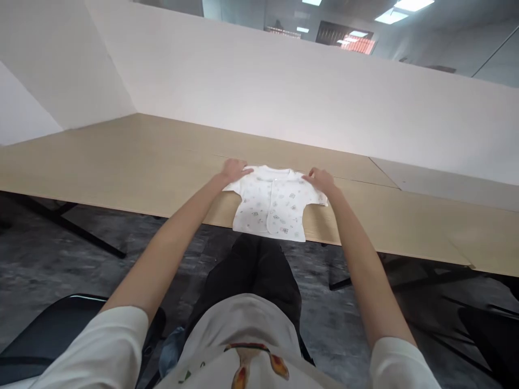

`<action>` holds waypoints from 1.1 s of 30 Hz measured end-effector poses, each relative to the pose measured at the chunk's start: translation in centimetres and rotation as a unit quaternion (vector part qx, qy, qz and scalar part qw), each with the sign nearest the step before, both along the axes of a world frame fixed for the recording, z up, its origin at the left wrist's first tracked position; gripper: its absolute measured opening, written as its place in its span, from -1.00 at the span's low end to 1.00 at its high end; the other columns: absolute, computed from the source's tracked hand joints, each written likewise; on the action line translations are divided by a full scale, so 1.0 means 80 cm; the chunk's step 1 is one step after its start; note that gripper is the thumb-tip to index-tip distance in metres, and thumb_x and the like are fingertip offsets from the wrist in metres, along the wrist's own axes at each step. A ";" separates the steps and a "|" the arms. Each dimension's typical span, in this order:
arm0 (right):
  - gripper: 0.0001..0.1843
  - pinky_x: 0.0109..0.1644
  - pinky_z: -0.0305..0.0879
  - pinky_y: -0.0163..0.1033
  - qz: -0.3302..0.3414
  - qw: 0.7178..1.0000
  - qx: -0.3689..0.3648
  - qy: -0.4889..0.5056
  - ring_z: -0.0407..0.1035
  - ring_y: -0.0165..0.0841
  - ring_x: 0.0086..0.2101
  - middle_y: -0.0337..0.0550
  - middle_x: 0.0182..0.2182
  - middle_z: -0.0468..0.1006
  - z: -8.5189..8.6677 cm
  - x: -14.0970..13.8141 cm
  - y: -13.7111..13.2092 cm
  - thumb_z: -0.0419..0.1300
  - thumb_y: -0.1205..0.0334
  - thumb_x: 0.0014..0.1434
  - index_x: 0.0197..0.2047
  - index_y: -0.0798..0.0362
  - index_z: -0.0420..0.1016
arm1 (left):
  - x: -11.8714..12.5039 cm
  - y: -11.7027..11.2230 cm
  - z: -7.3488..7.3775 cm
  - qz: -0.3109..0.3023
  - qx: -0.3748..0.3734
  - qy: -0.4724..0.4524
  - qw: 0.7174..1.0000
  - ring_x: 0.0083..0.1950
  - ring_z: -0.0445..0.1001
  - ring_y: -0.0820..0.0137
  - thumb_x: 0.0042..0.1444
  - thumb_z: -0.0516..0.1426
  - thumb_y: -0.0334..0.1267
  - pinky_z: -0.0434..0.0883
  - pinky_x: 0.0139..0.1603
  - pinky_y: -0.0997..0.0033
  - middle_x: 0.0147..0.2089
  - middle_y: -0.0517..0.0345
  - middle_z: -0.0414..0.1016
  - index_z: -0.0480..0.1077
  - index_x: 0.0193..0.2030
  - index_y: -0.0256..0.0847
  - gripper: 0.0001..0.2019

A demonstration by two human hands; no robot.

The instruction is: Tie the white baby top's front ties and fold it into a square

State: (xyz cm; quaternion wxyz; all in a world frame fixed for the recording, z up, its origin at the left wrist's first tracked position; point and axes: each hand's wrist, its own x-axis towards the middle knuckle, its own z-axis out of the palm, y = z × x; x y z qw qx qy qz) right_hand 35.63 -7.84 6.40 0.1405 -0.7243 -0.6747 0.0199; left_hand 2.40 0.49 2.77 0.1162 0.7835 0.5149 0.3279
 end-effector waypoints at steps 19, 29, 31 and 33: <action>-0.71 -0.21 0.24 -0.34 -0.002 0.988 -0.111 -0.106 0.46 -0.26 -0.19 -0.01 -0.14 0.60 -0.076 0.114 -0.005 0.24 0.30 0.06 -0.12 0.12 0.59 | -0.136 0.011 -0.063 0.171 -0.135 0.204 0.955 0.21 0.29 -0.08 -0.01 0.16 0.13 0.14 0.24 0.02 0.08 -0.14 0.50 0.49 0.01 -0.24 -0.45; -0.52 0.14 0.10 0.06 -0.031 0.977 0.048 -0.205 0.26 -0.05 0.10 0.25 0.10 0.41 -0.083 0.037 0.001 -0.04 0.52 0.18 0.15 0.18 0.35 | -0.047 -0.026 -0.046 0.151 0.031 0.123 0.980 0.23 0.19 0.13 0.20 0.04 -0.37 0.10 0.27 0.09 0.23 -0.06 0.29 0.32 0.19 -0.23 -0.60; -0.56 0.14 0.11 0.03 0.015 0.984 0.059 -0.169 0.27 -0.06 0.08 0.24 0.09 0.41 -0.083 -0.002 0.006 -0.04 0.49 0.20 0.13 0.19 0.38 | -0.007 -0.033 -0.042 0.080 0.028 0.129 0.988 0.21 0.23 0.14 0.19 0.04 -0.42 0.12 0.26 0.09 0.20 -0.08 0.34 0.37 0.13 -0.27 -0.63; -0.62 0.12 0.16 -0.05 0.066 0.990 0.066 -0.109 0.30 -0.11 0.05 0.18 0.05 0.45 -0.087 -0.048 0.014 0.01 0.42 0.22 0.08 0.15 0.43 | 0.038 -0.039 -0.044 0.033 0.022 0.136 0.990 0.16 0.30 0.20 0.20 0.05 -0.39 0.17 0.24 0.18 0.09 0.02 0.45 0.47 0.01 -0.20 -0.71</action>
